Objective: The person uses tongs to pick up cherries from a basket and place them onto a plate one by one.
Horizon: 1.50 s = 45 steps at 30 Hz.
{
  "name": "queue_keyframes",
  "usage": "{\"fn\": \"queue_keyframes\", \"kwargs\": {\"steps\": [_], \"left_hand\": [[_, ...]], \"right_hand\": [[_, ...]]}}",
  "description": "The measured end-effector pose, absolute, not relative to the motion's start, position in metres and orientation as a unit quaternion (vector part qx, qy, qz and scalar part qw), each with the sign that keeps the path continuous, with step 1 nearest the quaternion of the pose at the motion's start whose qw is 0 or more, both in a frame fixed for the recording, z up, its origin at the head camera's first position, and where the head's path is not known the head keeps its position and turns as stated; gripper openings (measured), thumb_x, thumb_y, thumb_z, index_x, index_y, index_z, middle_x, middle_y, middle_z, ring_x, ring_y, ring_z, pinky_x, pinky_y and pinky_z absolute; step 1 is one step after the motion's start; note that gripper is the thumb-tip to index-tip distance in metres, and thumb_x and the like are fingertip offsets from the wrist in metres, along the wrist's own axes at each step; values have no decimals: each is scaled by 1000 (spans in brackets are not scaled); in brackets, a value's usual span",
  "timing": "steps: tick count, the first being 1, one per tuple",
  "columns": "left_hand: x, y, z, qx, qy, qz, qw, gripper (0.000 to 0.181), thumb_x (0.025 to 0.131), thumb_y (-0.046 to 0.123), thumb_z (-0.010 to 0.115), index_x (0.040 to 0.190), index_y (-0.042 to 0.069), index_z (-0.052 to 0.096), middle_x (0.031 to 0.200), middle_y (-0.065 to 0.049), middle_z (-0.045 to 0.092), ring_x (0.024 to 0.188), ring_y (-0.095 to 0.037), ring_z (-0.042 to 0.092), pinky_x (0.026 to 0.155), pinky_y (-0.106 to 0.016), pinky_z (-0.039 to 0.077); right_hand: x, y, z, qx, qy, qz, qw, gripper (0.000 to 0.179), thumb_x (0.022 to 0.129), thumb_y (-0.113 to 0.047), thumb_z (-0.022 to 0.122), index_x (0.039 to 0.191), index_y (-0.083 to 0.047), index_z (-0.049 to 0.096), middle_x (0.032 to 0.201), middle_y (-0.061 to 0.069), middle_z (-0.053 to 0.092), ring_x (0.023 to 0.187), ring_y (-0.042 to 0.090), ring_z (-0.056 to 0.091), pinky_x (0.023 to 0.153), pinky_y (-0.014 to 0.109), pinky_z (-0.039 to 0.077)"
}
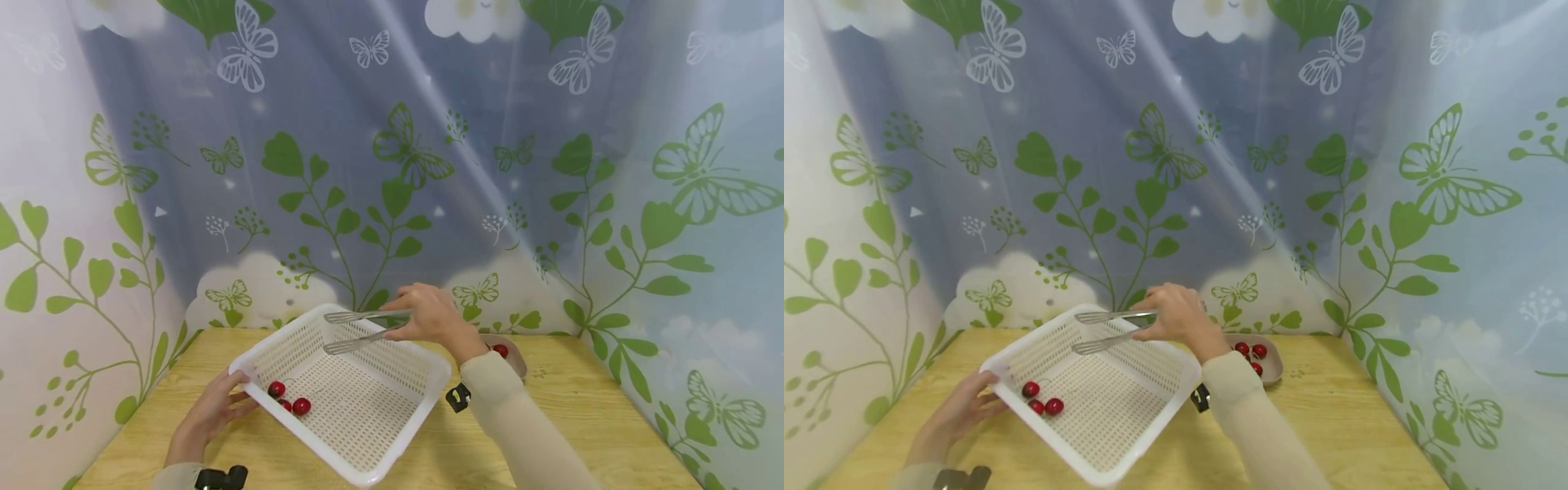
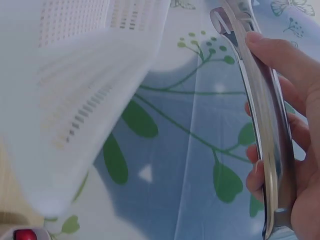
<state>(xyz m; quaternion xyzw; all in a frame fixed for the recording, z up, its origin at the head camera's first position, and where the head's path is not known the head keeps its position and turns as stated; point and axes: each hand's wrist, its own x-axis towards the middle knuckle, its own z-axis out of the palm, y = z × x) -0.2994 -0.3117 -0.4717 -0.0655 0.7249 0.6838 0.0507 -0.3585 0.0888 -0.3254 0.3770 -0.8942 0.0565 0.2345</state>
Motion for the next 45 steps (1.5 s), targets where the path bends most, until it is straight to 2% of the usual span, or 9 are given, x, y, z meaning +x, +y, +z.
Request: {"fn": "queue_keyframes", "kwargs": {"steps": [5, 10, 17, 21, 24, 29, 34, 37, 45], "left_hand": [[-302, -314, -473, -64, 721, 688, 55, 60, 104, 23, 45, 157, 2, 28, 143, -21, 46, 117, -28, 56, 98, -41, 60], [-302, -313, -471, -64, 723, 686, 54, 60, 104, 23, 45, 157, 2, 28, 143, -21, 46, 116, -27, 57, 98, -40, 59], [-299, -315, -469, -65, 721, 688, 51, 59, 103, 23, 45, 156, 2, 29, 141, -20, 48, 114, -27, 57, 96, -38, 60], [-298, -315, -468, -67, 720, 689, 51, 59, 103, 23, 45, 156, 1, 29, 139, -19, 48, 113, -26, 57, 96, -38, 60], [-298, -314, -469, -70, 719, 690, 50, 59, 103, 23, 46, 155, 1, 29, 139, -19, 48, 114, -27, 57, 96, -39, 61], [-298, -312, -470, -69, 717, 692, 51, 59, 103, 22, 45, 156, 0, 28, 140, -20, 46, 114, -27, 57, 95, -37, 61], [-296, -312, -471, -70, 716, 692, 53, 61, 104, 23, 45, 157, 1, 26, 146, -22, 42, 117, -29, 55, 95, -36, 59], [-297, -312, -471, -70, 716, 692, 53, 61, 104, 24, 45, 158, 2, 26, 147, -22, 41, 118, -29, 55, 96, -37, 59], [-298, -310, -471, -69, 715, 693, 57, 61, 104, 23, 45, 158, 2, 25, 150, -24, 37, 120, -31, 54, 96, -38, 59]], "right_hand": [[-364, 72, -332, 365, -903, 55, 221, 47, 76, -57, 84, 118, -36, 78, 113, -9, 74, 86, 14, 65, 45, 17, 23], [-366, 56, -336, 361, -909, 52, 204, 46, 77, -58, 83, 119, -38, 78, 115, -10, 75, 79, 13, 62, 45, 19, 21], [-367, 31, -342, 364, -910, 30, 199, 46, 77, -62, 82, 117, -39, 78, 113, -15, 74, 86, 11, 68, 45, 18, 30], [-368, 17, -345, 363, -911, 13, 196, 47, 76, -64, 81, 117, -42, 77, 107, -17, 72, 83, 8, 65, 44, 17, 29], [-368, 8, -348, 361, -913, 13, 189, 46, 77, -64, 80, 117, -42, 77, 112, -16, 73, 86, 9, 67, 43, 17, 27], [-368, -6, -354, 351, -921, 26, 167, 44, 78, -64, 80, 117, -45, 76, 126, -15, 72, 101, 12, 70, 44, 18, 28], [-368, -19, -362, 350, -922, 28, 161, 41, 78, -64, 80, 116, -48, 76, 114, -20, 72, 84, 6, 66, 42, 20, 27], [-369, -26, -369, 349, -923, 23, 158, 40, 78, -64, 80, 115, -48, 76, 107, -22, 71, 78, 4, 62, 42, 19, 31], [-370, -37, -392, 356, -919, -3, 168, 37, 80, -62, 80, 113, -46, 77, 107, -20, 71, 89, 7, 68, 51, 20, 45]]}}
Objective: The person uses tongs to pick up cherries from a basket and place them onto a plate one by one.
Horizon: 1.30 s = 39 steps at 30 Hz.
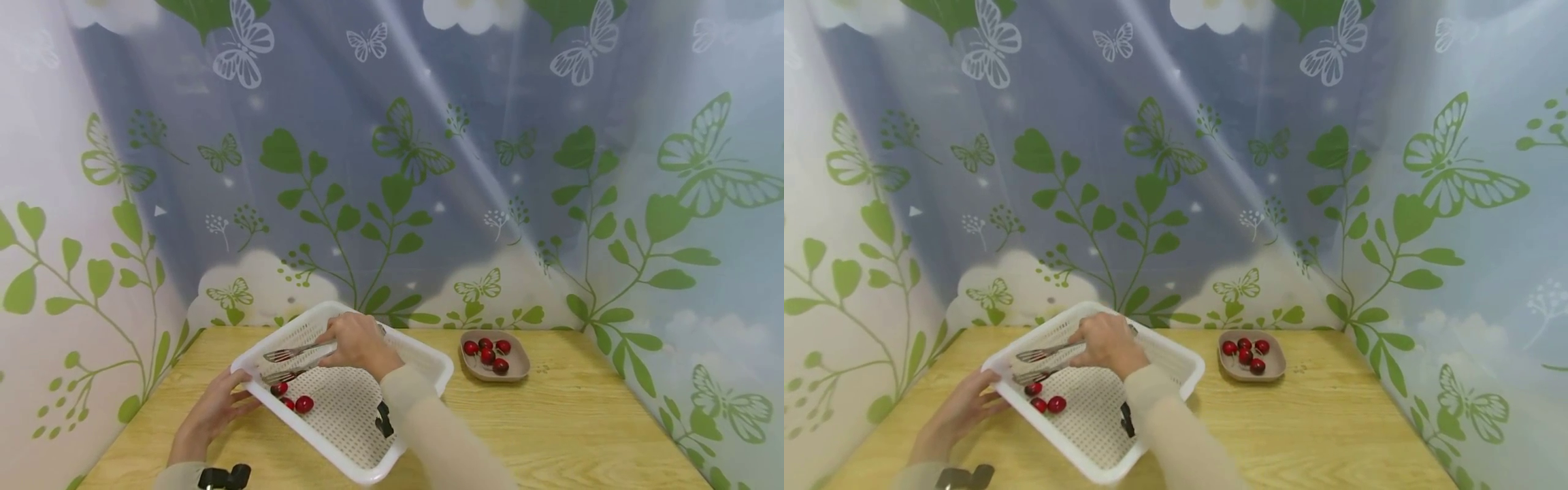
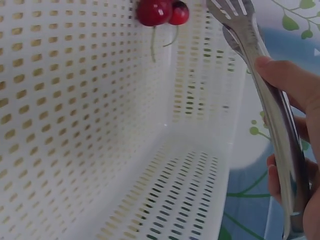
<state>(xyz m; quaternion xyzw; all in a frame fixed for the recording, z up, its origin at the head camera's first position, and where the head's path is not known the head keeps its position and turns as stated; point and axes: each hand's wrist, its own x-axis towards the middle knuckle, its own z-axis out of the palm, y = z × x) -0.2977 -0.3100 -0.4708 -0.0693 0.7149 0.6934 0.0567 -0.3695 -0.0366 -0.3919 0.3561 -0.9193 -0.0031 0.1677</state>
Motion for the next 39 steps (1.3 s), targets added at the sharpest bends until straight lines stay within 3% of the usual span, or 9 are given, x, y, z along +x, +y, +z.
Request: {"fn": "queue_keyframes", "kwargs": {"steps": [10, 25, 39], "left_hand": [[-300, -311, -474, -67, 715, 694, 55, 60, 105, 23, 44, 158, 3, 24, 152, -25, 35, 119, -29, 54, 94, -34, 59], [-300, -313, -474, -59, 723, 686, 59, 58, 106, 23, 42, 158, 2, 24, 150, -24, 38, 117, -26, 55, 95, -36, 59], [-300, -312, -475, -61, 725, 684, 59, 61, 105, 24, 43, 159, 4, 24, 151, -23, 38, 120, -28, 53, 96, -37, 57]], "right_hand": [[-373, -41, -410, 355, -918, -11, 179, 34, 79, -60, 81, 111, -47, 78, 98, -20, 69, 83, 6, 65, 48, 20, 40], [-371, -43, -418, 361, -918, 1, 161, 33, 80, -57, 82, 111, -45, 78, 105, -20, 72, 88, 6, 68, 46, 19, 38], [-369, -42, -420, 352, -926, 10, 136, 36, 81, -60, 78, 114, -45, 77, 106, -21, 73, 66, -1, 50, 41, 18, 32]]}}
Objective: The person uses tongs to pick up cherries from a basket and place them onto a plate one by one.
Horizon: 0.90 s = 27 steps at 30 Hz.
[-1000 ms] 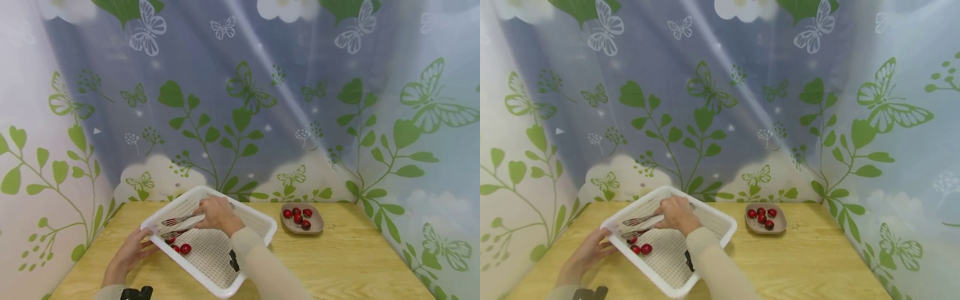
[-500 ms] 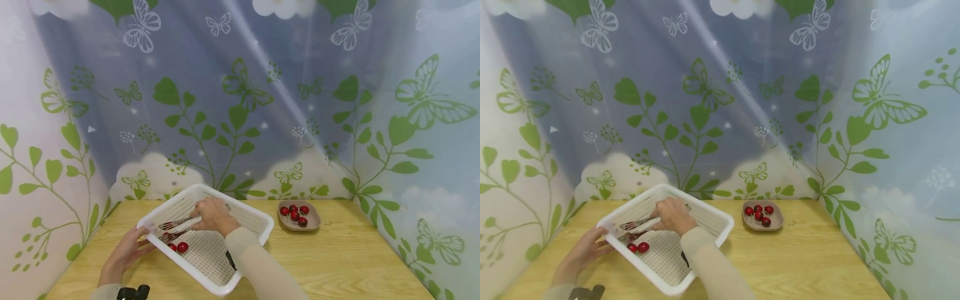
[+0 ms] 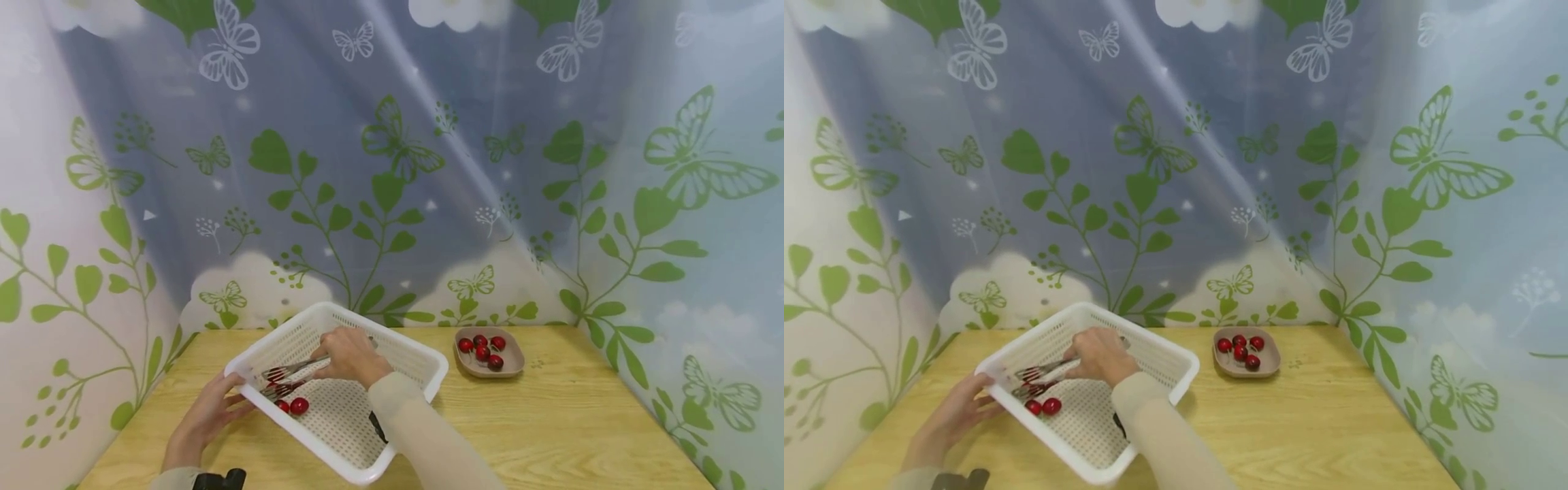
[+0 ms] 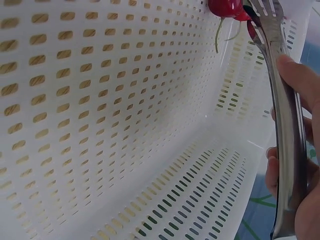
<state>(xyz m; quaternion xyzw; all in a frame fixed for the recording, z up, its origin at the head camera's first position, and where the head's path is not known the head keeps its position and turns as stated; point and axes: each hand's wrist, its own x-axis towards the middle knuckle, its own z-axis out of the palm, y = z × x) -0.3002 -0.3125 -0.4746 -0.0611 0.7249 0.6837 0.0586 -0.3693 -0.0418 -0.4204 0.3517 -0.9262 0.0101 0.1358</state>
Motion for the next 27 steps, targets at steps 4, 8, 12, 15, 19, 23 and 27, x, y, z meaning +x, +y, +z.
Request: {"fn": "queue_keyframes", "kwargs": {"steps": [4, 8, 12, 15, 19, 23, 27], "left_hand": [[-299, -313, -476, -61, 724, 685, 57, 61, 105, 24, 43, 159, 4, 24, 153, -25, 37, 121, -29, 53, 96, -37, 58], [-299, -313, -475, -59, 723, 686, 54, 61, 104, 23, 43, 159, 3, 25, 151, -25, 39, 119, -28, 54, 96, -37, 58], [-299, -312, -474, -59, 723, 687, 52, 60, 104, 22, 44, 158, 3, 27, 149, -24, 41, 118, -27, 55, 95, -37, 58], [-299, -312, -473, -58, 724, 685, 52, 60, 104, 23, 44, 158, 3, 27, 149, -24, 42, 118, -28, 55, 95, -37, 59], [-298, -312, -473, -61, 723, 686, 50, 60, 103, 23, 44, 157, 3, 27, 148, -23, 42, 118, -28, 55, 94, -37, 59], [-298, -312, -474, -61, 718, 692, 48, 60, 103, 23, 45, 157, 2, 28, 147, -21, 42, 118, -28, 55, 95, -36, 58], [-299, -312, -474, -61, 715, 695, 47, 60, 104, 23, 46, 157, 2, 28, 146, -19, 42, 118, -28, 54, 95, -35, 58]], "right_hand": [[-370, -43, -421, 355, -926, 9, 130, 35, 82, -59, 78, 113, -44, 78, 106, -22, 73, 67, -1, 52, 44, 17, 35], [-371, -43, -421, 357, -926, 4, 125, 32, 83, -57, 79, 112, -45, 78, 110, -24, 74, 76, 0, 62, 47, 17, 39], [-372, -43, -422, 359, -925, 0, 124, 31, 83, -56, 79, 112, -45, 78, 113, -24, 75, 82, 1, 67, 48, 18, 41], [-372, -43, -422, 361, -924, -2, 126, 30, 83, -56, 79, 112, -45, 78, 113, -24, 75, 82, 0, 67, 48, 18, 41], [-372, -43, -419, 363, -924, 0, 124, 30, 85, -56, 77, 113, -46, 77, 110, -23, 74, 79, 0, 64, 47, 18, 39], [-371, -41, -413, 355, -925, 6, 136, 30, 86, -56, 75, 114, -45, 77, 103, -19, 72, 74, 1, 60, 44, 18, 35], [-373, -39, -408, 355, -920, 4, 165, 30, 87, -58, 75, 113, -45, 78, 97, -18, 70, 71, 0, 56, 46, 15, 34]]}}
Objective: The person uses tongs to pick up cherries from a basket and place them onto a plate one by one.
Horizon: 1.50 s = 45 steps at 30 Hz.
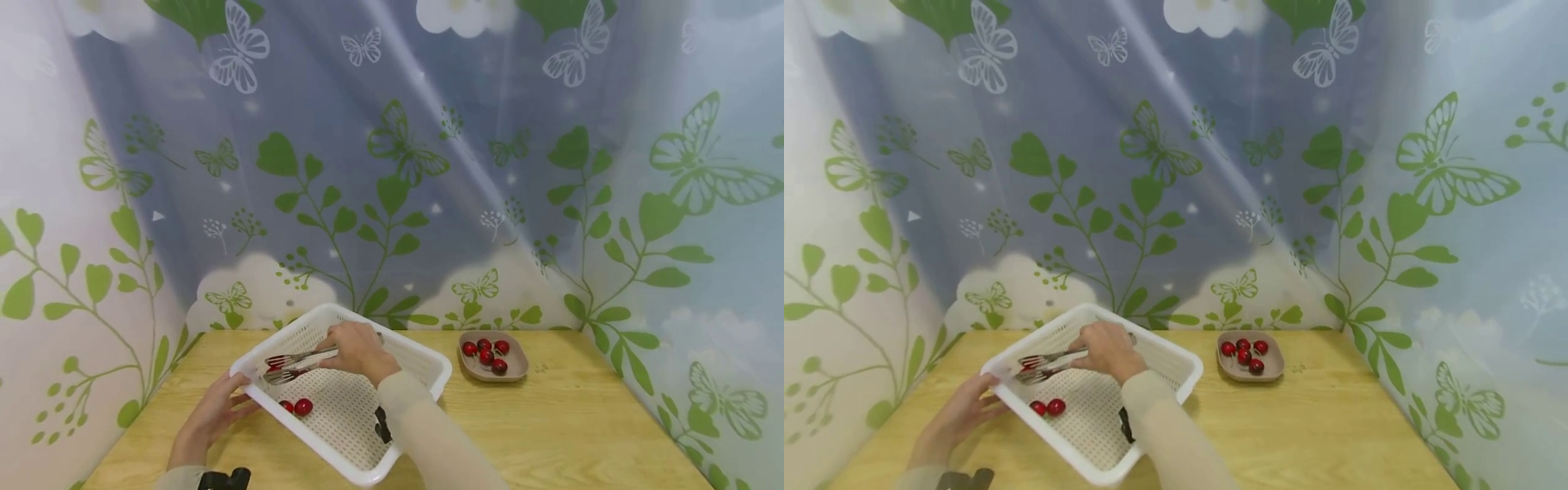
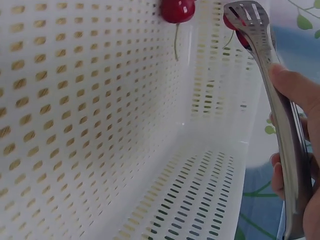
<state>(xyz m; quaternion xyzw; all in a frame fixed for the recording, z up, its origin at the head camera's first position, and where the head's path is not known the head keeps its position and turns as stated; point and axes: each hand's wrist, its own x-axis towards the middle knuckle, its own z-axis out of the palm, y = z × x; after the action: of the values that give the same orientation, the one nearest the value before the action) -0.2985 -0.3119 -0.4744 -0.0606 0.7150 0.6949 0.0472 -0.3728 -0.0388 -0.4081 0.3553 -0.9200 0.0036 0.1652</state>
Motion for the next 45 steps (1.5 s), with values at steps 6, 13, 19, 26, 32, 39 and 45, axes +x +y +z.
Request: {"fn": "queue_keyframes", "kwargs": {"steps": [6, 13, 19, 26, 32, 39, 45], "left_hand": [[-298, -310, -477, -64, 711, 699, 47, 60, 103, 23, 46, 157, 2, 28, 141, -16, 46, 115, -25, 55, 94, -35, 58], [-299, -311, -476, -66, 711, 698, 49, 62, 103, 23, 45, 158, 3, 25, 147, -21, 38, 119, -29, 53, 94, -34, 58], [-299, -313, -476, -71, 710, 699, 51, 63, 103, 22, 45, 160, 4, 22, 148, -21, 37, 121, -31, 52, 94, -35, 58], [-298, -314, -477, -67, 708, 701, 50, 60, 104, 22, 45, 157, 4, 25, 139, -16, 43, 117, -27, 54, 94, -35, 58], [-298, -314, -477, -62, 708, 702, 50, 59, 103, 22, 46, 156, 4, 28, 136, -13, 47, 115, -25, 55, 94, -35, 58], [-298, -316, -476, -62, 707, 703, 48, 58, 103, 23, 47, 155, 3, 30, 134, -12, 49, 113, -24, 56, 96, -37, 58], [-298, -315, -475, -57, 712, 698, 53, 60, 103, 23, 47, 157, 4, 29, 136, -13, 49, 115, -25, 56, 98, -38, 58]], "right_hand": [[-371, -35, -401, 366, -911, 3, 188, 30, 86, -59, 75, 113, -45, 78, 96, -18, 70, 69, -1, 55, 45, 14, 34], [-365, -29, -377, 378, -903, 4, 206, 31, 89, -56, 73, 117, -45, 76, 99, -18, 70, 65, 0, 52, 42, 16, 26], [-353, -18, -355, 381, -899, 6, 218, 31, 90, -55, 72, 119, -45, 75, 103, -18, 70, 69, 2, 52, 42, 18, 18], [-347, 1, -347, 382, -890, 13, 249, 29, 89, -54, 74, 116, -44, 77, 103, -16, 70, 75, 4, 56, 44, 17, 17], [-345, 20, -346, 391, -875, 32, 284, 28, 87, -51, 77, 113, -41, 79, 93, -15, 68, 70, 4, 52, 44, 16, 16], [-346, 45, -345, 398, -866, 77, 294, 26, 85, -44, 82, 108, -34, 82, 92, -12, 71, 70, 7, 55, 44, 15, 21], [-345, 70, -346, 409, -856, 105, 298, 25, 83, -37, 85, 106, -27, 83, 94, -8, 74, 71, 9, 56, 50, 13, 31]]}}
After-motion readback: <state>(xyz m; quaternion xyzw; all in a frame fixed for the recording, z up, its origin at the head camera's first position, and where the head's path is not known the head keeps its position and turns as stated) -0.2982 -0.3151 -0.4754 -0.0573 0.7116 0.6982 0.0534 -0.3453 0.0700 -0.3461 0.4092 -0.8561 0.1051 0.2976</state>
